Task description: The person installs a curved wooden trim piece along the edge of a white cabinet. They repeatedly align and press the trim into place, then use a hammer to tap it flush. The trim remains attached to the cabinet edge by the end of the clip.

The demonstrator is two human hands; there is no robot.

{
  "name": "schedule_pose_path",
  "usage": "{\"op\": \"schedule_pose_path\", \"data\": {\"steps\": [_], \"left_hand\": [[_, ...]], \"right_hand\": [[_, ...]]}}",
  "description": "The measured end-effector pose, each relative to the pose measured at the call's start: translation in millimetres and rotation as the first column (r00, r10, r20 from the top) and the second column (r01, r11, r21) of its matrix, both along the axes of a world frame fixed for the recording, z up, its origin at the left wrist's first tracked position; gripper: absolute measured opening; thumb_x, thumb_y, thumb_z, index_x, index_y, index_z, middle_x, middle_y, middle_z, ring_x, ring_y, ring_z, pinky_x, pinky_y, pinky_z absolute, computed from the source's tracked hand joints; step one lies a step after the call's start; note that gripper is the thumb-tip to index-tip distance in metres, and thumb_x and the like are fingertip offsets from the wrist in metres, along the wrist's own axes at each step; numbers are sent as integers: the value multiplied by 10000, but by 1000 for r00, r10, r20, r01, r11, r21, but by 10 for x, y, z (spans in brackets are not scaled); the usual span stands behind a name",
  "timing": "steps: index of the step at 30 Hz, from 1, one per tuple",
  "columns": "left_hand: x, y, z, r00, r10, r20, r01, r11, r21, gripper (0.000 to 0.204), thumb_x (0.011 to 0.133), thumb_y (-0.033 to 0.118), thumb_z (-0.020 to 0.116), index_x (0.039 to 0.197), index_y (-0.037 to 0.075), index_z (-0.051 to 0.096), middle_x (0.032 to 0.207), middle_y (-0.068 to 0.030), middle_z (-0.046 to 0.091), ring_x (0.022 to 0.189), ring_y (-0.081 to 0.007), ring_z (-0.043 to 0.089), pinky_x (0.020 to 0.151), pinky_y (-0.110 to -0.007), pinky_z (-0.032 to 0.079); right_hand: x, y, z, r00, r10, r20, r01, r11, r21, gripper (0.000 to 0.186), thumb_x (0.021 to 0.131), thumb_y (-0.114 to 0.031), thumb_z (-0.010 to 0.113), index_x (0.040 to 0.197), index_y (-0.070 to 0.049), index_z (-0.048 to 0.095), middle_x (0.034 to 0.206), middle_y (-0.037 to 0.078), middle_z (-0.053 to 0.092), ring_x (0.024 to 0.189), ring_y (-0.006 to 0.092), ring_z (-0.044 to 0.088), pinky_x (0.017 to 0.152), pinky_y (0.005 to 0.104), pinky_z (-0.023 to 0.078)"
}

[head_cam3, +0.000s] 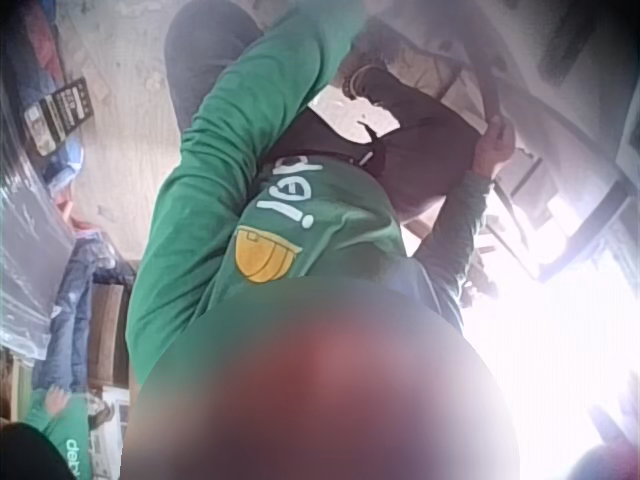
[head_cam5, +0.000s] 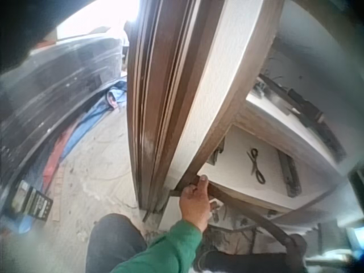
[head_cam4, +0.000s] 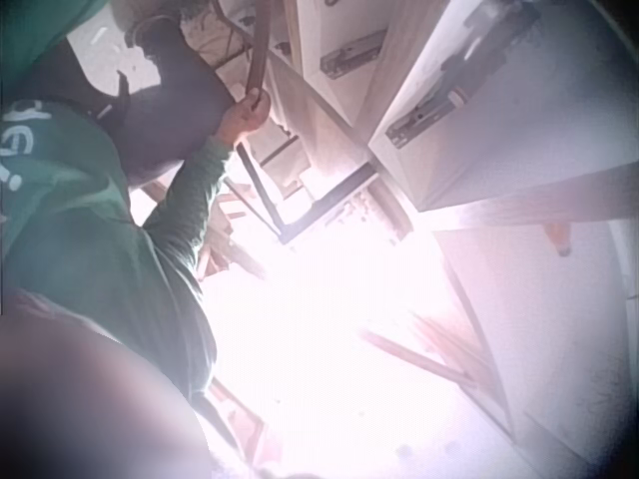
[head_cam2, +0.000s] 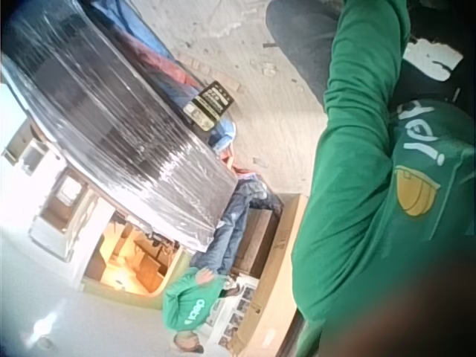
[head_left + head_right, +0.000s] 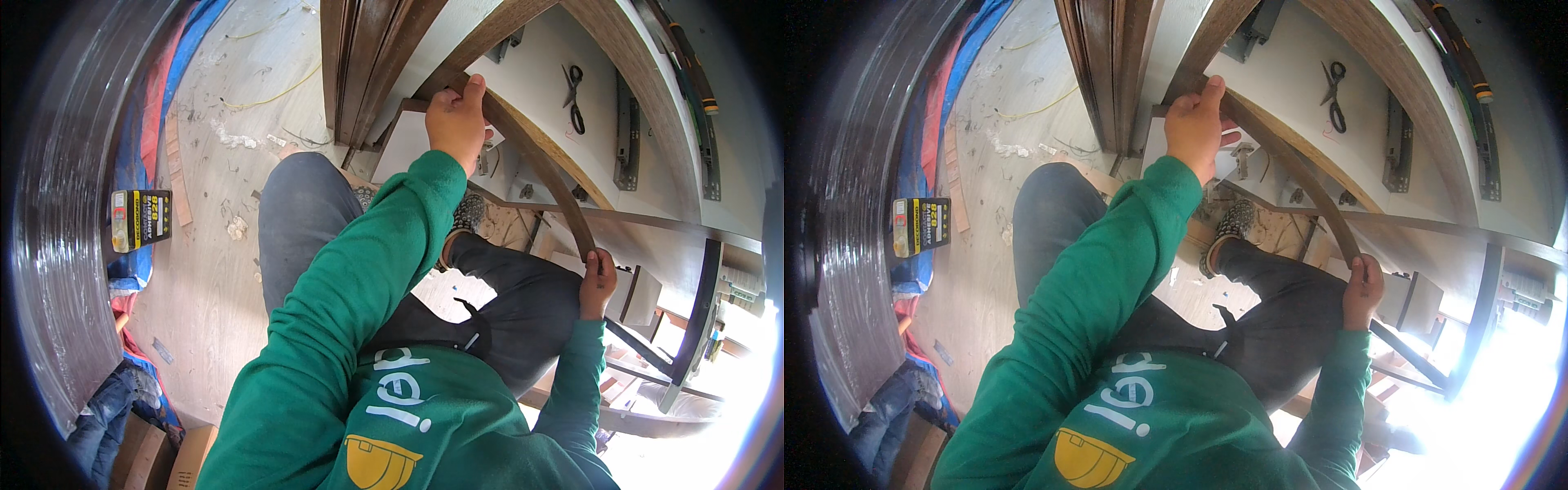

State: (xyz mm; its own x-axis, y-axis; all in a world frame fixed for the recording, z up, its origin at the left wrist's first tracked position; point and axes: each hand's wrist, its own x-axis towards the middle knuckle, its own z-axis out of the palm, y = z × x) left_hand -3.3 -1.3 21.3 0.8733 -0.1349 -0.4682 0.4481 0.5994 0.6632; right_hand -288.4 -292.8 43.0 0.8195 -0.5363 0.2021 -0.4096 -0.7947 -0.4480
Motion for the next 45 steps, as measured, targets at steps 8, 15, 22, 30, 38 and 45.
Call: {"op": "schedule_pose_path", "data": {"steps": [8,15,22,30,38,45], "left_hand": [[29,15,-17,1000,-31,1,31,1000,-3,622,934,449,740,1204,-69,524,1042,-139,549,861,-279,670,661,-390,622],[47,1,-36,1000,-4,11,4,1000,17,622,934,448,742,1169,-92,541,1009,-142,555,826,-265,669,637,-378,620],[63,-21,-32,1000,17,-6,-17,1000,11,625,935,433,748,1184,-99,535,997,-141,559,755,-251,662,615,-373,613],[63,-21,1,999,18,-40,-17,1000,16,593,944,415,745,1218,-67,534,1012,-131,562,786,-251,662,638,-382,614],[80,-33,-27,999,11,-42,-12,1000,-15,551,962,417,721,1203,-44,540,1039,-131,538,785,-261,657,689,-399,624],[73,-51,-39,1000,20,2,-20,1000,1,550,977,415,703,1219,-47,531,1086,-158,524,809,-262,658,721,-409,628]], "right_hand": [[-11,-35,-50,998,28,49,-28,1000,-8,247,1044,-254,644,1045,-10,685,811,-9,603,749,82,524,695,252,430],[-38,-41,-44,999,10,43,-11,999,32,213,1022,-195,642,1052,8,696,850,62,660,769,129,578,711,281,464],[-68,-17,-44,998,25,50,-27,998,48,225,1023,-198,646,1058,20,689,896,78,680,832,164,626,768,302,494],[-97,47,32,996,74,50,-76,997,23,199,1035,-173,629,1074,16,678,932,70,670,849,163,622,762,303,493],[-66,22,9,988,92,126,-94,996,6,186,1045,-161,617,1094,8,676,977,67,665,866,166,616,759,286,480],[-35,30,33,987,84,135,-88,996,29,182,1034,-158,634,1124,-8,683,1005,72,687,890,161,645,757,292,492]]}}
